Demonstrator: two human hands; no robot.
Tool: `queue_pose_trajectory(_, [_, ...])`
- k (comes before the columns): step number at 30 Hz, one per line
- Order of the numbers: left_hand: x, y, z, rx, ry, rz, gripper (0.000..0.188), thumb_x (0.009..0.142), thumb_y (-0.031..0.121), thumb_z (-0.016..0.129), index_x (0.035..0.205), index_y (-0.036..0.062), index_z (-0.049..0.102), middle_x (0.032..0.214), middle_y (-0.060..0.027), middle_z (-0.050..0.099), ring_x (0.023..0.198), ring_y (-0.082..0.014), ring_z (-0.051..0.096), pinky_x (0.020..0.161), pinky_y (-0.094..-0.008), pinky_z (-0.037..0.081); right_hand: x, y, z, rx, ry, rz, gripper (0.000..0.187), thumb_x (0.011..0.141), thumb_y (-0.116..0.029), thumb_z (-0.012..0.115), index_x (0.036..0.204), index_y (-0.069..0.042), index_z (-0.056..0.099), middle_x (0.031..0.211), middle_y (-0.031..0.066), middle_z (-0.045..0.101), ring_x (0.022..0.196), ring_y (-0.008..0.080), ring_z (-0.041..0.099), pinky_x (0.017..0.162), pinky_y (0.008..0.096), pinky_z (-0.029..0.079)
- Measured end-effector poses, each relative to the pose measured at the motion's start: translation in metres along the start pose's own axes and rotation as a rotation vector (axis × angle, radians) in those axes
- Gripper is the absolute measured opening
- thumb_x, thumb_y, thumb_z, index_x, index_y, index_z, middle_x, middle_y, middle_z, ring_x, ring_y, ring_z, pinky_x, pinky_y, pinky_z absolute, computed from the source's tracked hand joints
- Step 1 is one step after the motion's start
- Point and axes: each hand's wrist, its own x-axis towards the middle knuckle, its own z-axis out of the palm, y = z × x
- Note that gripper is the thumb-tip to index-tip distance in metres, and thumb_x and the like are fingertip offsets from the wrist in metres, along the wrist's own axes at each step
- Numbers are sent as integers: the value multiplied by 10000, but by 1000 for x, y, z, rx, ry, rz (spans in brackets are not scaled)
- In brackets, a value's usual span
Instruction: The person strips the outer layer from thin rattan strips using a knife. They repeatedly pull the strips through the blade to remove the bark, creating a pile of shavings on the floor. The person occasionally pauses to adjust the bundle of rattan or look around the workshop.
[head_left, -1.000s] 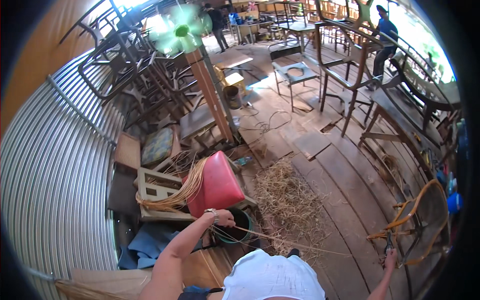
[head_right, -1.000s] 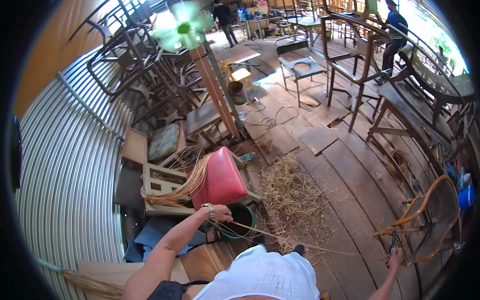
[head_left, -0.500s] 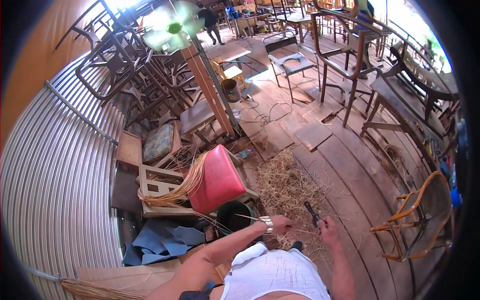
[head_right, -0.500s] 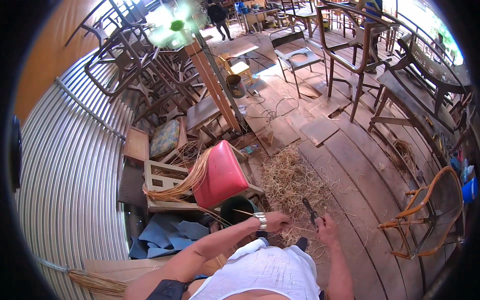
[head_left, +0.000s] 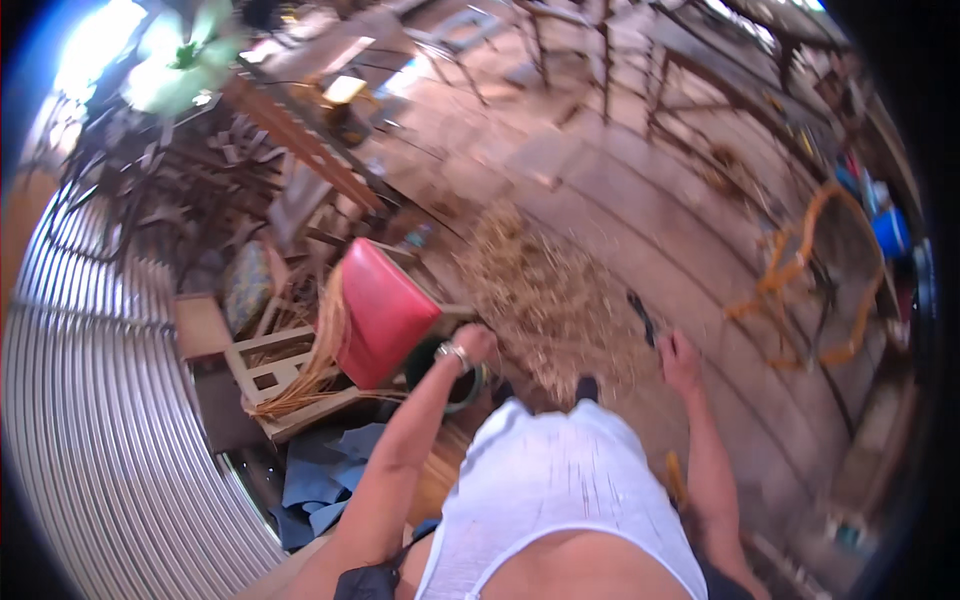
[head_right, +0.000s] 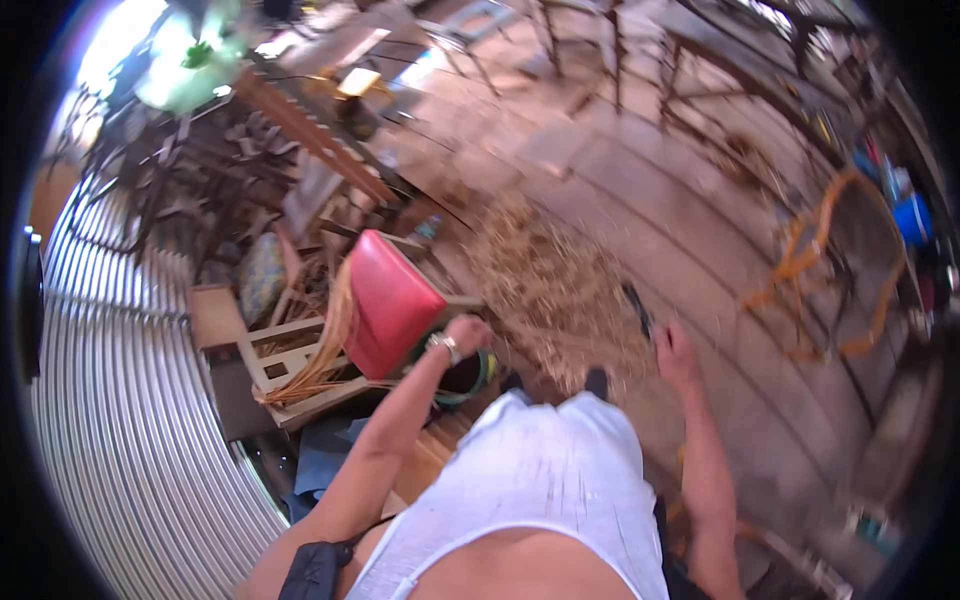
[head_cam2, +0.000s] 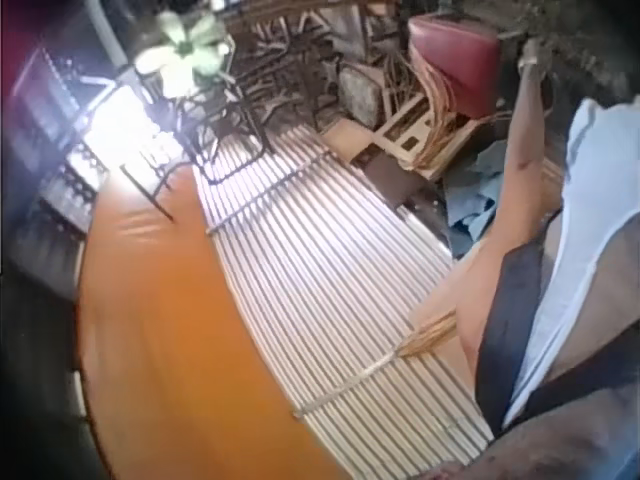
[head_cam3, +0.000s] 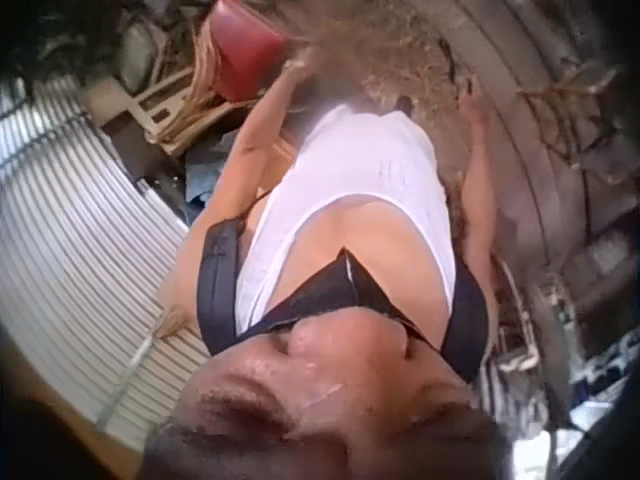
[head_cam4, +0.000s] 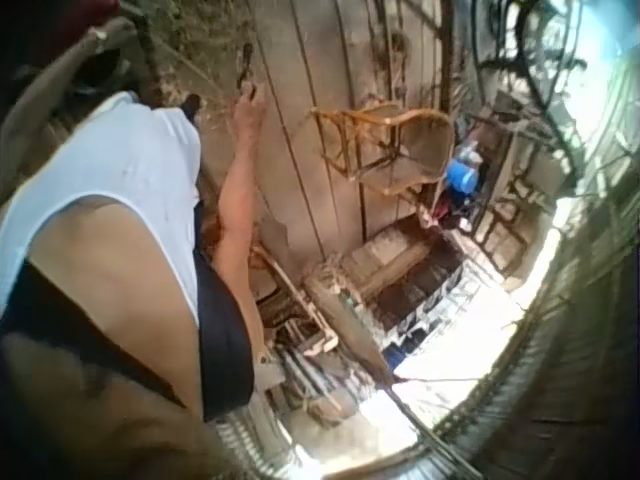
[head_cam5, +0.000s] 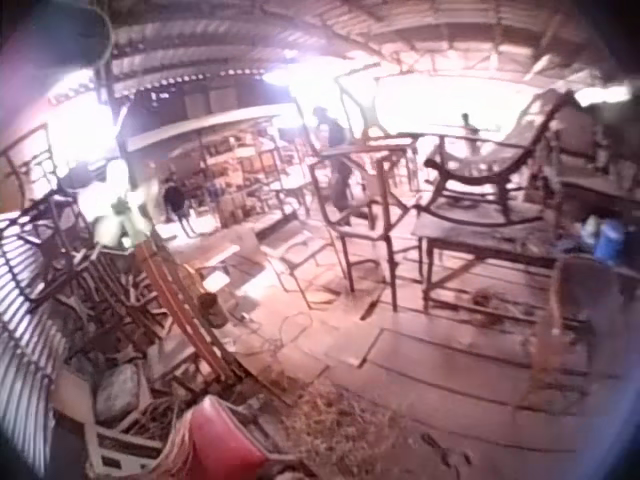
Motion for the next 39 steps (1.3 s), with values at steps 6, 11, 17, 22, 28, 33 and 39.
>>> queue_pose_trajectory(6, [32, 76, -9, -1460, -115, -372, 183, 882, 237, 632, 939, 65, 656, 786, -13, 661, 609, -70, 551, 503, -232, 423, -34, 33, -7, -344, 167, 185, 250, 919, -264, 524, 878, -21, 568, 676, 147, 598, 593, 270, 633, 583, 408, 487])
queue_pose_trajectory(11, [29, 157, 34, -1145, -536, -12, 251, 890, 275, 648, 1026, 65, 669, 876, 0, 686, 639, -60, 562, 543, -212, 426, -80, 20, 3, -46, -181, 431, 181, 930, -225, 528, 915, -46, 547, 702, 109, 619, 515, 172, 593, 463, 328, 452])
queue_pose_trajectory(17, [0, 194, 68, -594, -588, 249, 259, 921, 291, 591, 977, 60, 694, 779, -8, 696, 604, -64, 561, 523, -244, 437, -87, -35, 36, 676, -120, 539, 184, 940, -233, 571, 912, -56, 530, 708, 49, 614, 480, 92, 530, 424, 262, 411])
queue_pose_trajectory(22, [-23, 184, 58, -468, -525, 268, 293, 932, 291, 583, 1001, 22, 678, 783, -26, 697, 671, -85, 618, 634, -257, 491, -79, -57, 59, 545, 97, 445, 204, 920, -216, 612, 909, -26, 537, 635, 32, 596, 430, 84, 501, 397, 247, 391])
queue_pose_trajectory(28, [-34, 156, 61, -274, -374, 301, 286, 909, 266, 606, 993, -1, 666, 810, -71, 698, 737, -118, 650, 683, -277, 506, -73, -64, 80, 559, 86, 555, 270, 897, -269, 644, 822, -15, 591, 589, 33, 587, 415, 85, 501, 376, 258, 375])
queue_pose_trajectory(33, [-31, 140, 67, -390, -359, 301, 230, 875, 211, 609, 951, 5, 676, 818, -97, 703, 735, -162, 665, 689, -305, 514, -80, -51, 113, 248, 86, 262, 306, 908, -300, 630, 752, -41, 585, 565, 18, 565, 427, 72, 498, 376, 248, 372])
queue_pose_trajectory(39, [-32, 144, 56, -423, -337, 134, 271, 887, 269, 598, 893, 11, 683, 745, -86, 691, 695, -169, 661, 668, -312, 510, -72, -70, 111, 567, -144, 426, 311, 892, -311, 642, 762, -35, 585, 558, 25, 561, 448, 86, 516, 411, 259, 395])
